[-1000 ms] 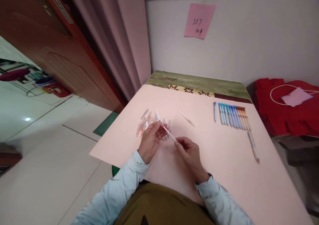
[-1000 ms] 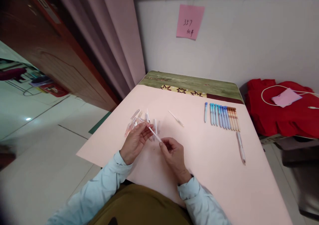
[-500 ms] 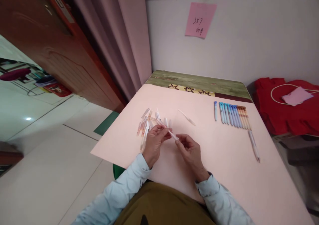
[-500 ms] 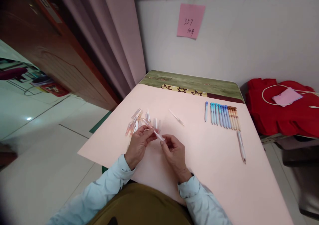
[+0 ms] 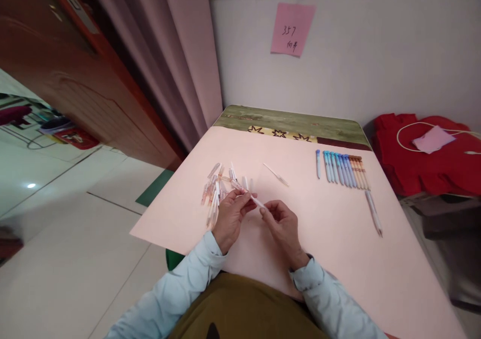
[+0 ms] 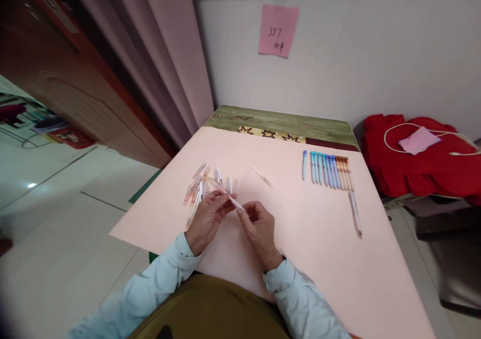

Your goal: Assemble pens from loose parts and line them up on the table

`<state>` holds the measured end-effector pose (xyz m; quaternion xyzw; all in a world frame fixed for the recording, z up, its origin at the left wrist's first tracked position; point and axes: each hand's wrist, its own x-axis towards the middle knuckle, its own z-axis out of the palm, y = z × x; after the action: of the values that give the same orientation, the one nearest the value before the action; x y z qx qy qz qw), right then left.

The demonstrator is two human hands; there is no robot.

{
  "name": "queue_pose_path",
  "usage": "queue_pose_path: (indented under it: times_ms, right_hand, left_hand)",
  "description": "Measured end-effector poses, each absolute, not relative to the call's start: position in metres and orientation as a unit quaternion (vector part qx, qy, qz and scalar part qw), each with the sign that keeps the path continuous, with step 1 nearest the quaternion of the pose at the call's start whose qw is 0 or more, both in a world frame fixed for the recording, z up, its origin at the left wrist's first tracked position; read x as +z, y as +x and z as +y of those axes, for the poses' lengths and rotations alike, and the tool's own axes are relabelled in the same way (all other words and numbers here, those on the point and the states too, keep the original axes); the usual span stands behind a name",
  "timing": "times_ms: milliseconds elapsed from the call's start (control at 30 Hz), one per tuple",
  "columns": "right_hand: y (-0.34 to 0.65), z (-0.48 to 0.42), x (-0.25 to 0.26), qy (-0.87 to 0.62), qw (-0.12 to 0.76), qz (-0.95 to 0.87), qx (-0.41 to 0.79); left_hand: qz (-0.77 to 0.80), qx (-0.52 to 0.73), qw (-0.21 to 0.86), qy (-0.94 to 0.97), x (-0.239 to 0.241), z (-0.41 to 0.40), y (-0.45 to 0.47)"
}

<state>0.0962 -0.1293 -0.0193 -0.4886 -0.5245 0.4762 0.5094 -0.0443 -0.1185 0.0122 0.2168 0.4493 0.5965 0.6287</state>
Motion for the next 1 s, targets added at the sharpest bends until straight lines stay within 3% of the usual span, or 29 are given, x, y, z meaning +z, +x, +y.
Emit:
queue_pose_path:
  times_ms: [233, 433, 633, 800, 1000]
  right_hand:
    - [0.0982, -0.128, -0.0186, -0.5, 0.477, -0.512, 0.511]
    - [0.0955, -0.1275, -0.0215, -0.468, 0.507, -0.521, 0.503]
    - [0.0966, -0.1294, -0.0212, -0.476, 0.455, -0.513, 0.551]
    - [0.0971, -0.1282, -0.0208, -0.487, 0.486, -0.533, 0.493]
    - [0.0966, -0.13, -0.0195, -0.481, 0.453, -0.527, 0.534]
  left_hand:
    - [0.451, 0.583, 0.634, 0.234, 0.0162, -0.118, -0.0434]
    - [0.455, 0.596, 0.622, 0.227, 0.0117, -0.1161, -0.0479]
    - [0.45, 0.596, 0.623, 0.232, 0.0142, -0.1158, -0.0475]
    - [0.456, 0.597, 0.616, 0.235, 0.0149, -0.1153, -0.0497]
    - [0.456, 0.597, 0.617, 0.236, 0.0139, -0.1157, -0.0504]
